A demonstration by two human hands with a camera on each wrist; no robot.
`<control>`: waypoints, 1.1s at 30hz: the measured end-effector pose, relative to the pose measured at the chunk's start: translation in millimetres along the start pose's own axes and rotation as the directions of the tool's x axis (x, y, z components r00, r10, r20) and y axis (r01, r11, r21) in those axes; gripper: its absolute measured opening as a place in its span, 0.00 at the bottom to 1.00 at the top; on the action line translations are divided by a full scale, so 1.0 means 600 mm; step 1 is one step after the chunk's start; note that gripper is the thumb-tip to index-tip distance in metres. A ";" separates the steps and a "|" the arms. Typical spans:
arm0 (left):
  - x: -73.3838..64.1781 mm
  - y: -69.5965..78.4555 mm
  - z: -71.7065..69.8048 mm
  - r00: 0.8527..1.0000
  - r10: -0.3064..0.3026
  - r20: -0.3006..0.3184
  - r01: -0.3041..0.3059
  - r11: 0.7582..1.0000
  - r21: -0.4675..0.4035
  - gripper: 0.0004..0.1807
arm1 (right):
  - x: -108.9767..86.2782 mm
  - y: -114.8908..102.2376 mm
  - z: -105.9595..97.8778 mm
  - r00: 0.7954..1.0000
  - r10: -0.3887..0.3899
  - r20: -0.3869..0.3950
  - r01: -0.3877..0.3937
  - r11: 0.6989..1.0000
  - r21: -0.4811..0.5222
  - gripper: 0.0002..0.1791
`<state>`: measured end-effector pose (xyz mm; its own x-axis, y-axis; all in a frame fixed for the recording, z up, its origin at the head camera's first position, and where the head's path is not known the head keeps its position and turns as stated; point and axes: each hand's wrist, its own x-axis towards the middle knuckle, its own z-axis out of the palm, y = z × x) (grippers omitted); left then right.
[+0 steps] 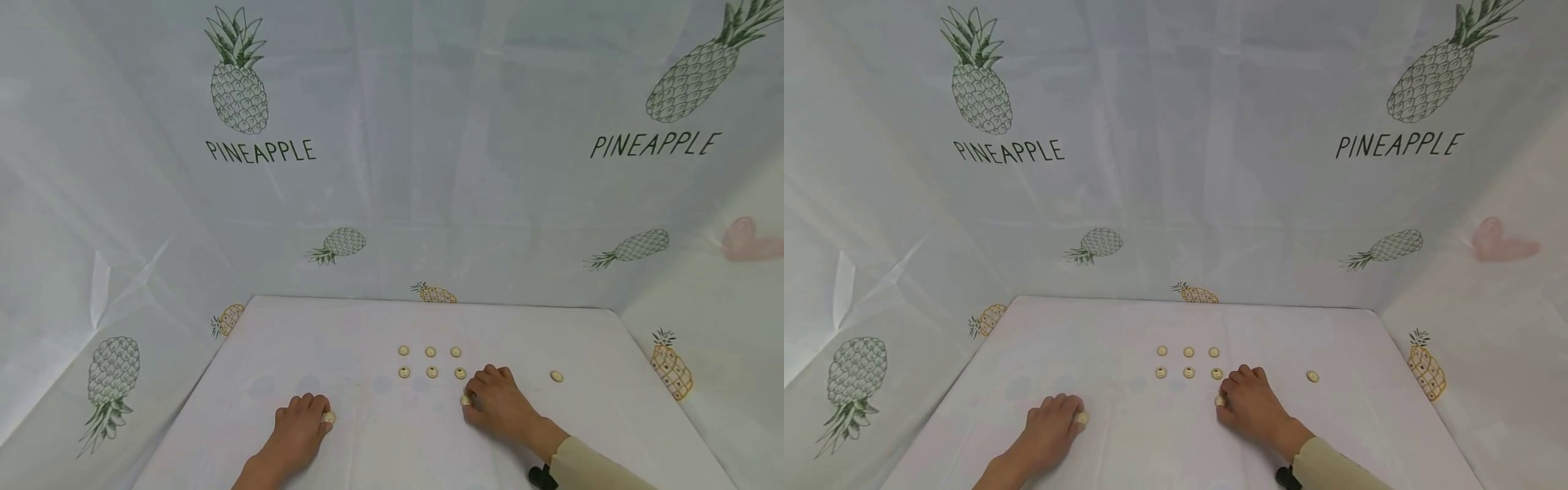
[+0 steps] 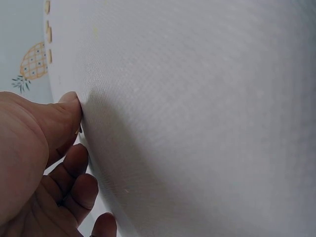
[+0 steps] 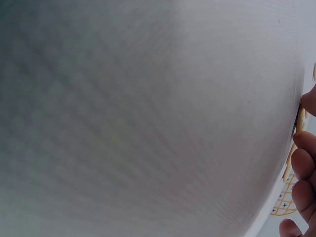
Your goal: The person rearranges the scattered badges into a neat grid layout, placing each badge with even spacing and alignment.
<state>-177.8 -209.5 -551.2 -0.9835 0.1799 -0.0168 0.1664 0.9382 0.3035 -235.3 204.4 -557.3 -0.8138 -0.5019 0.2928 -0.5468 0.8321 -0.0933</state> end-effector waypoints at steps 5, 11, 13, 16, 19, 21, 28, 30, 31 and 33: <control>0.000 0.002 -0.002 1.000 -0.002 0.005 0.002 1.000 -0.004 0.12 | 0.000 0.002 0.000 1.000 0.005 0.002 -0.005 1.000 0.001 0.13; 0.000 0.002 -0.001 1.000 0.004 0.001 -0.004 1.000 0.004 0.12 | -0.001 0.001 0.000 1.000 0.003 -0.007 -0.003 1.000 -0.004 0.13; 0.000 0.002 0.000 1.000 0.004 0.002 -0.004 1.000 0.009 0.12 | -0.002 0.001 -0.002 1.000 0.004 -0.004 -0.004 1.000 -0.008 0.13; 0.000 0.003 -0.001 1.000 0.001 0.004 -0.001 1.000 0.011 0.12 | -0.003 0.003 -0.010 0.999 0.031 0.011 -0.031 0.999 -0.006 0.12; -0.002 0.007 -0.003 1.000 -0.004 0.004 0.004 1.000 0.014 0.12 | -0.003 0.014 -0.023 0.996 0.086 0.033 -0.086 0.996 -0.012 0.12; -0.003 0.008 -0.004 1.000 -0.006 0.004 0.006 1.000 0.014 0.13 | -0.004 0.027 -0.032 0.992 0.124 0.038 -0.124 0.992 -0.021 0.11; -0.004 0.008 -0.005 1.000 -0.009 0.006 0.009 1.000 0.016 0.13 | -0.036 0.108 -0.053 0.984 0.172 -0.040 -0.175 0.981 -0.084 0.08; -0.003 0.008 -0.005 1.000 -0.006 0.006 0.006 1.000 0.016 0.13 | -0.050 0.132 -0.060 0.982 0.179 -0.061 -0.184 0.979 -0.092 0.09; -0.003 0.008 -0.005 1.000 -0.004 0.006 0.003 1.000 0.016 0.13 | -0.057 0.143 -0.065 0.980 0.187 -0.067 -0.193 0.977 -0.096 0.10; -0.003 0.008 -0.006 1.000 -0.002 0.007 0.001 1.000 0.014 0.13 | -0.071 0.166 -0.071 0.977 0.200 -0.072 -0.207 0.971 -0.116 0.11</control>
<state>-175.8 -206.4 -546.3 -0.9833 0.1804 -0.0238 0.1659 0.9426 0.2897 -246.9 318.9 -538.6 -0.8904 -0.3071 0.3359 -0.3397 0.9396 -0.0414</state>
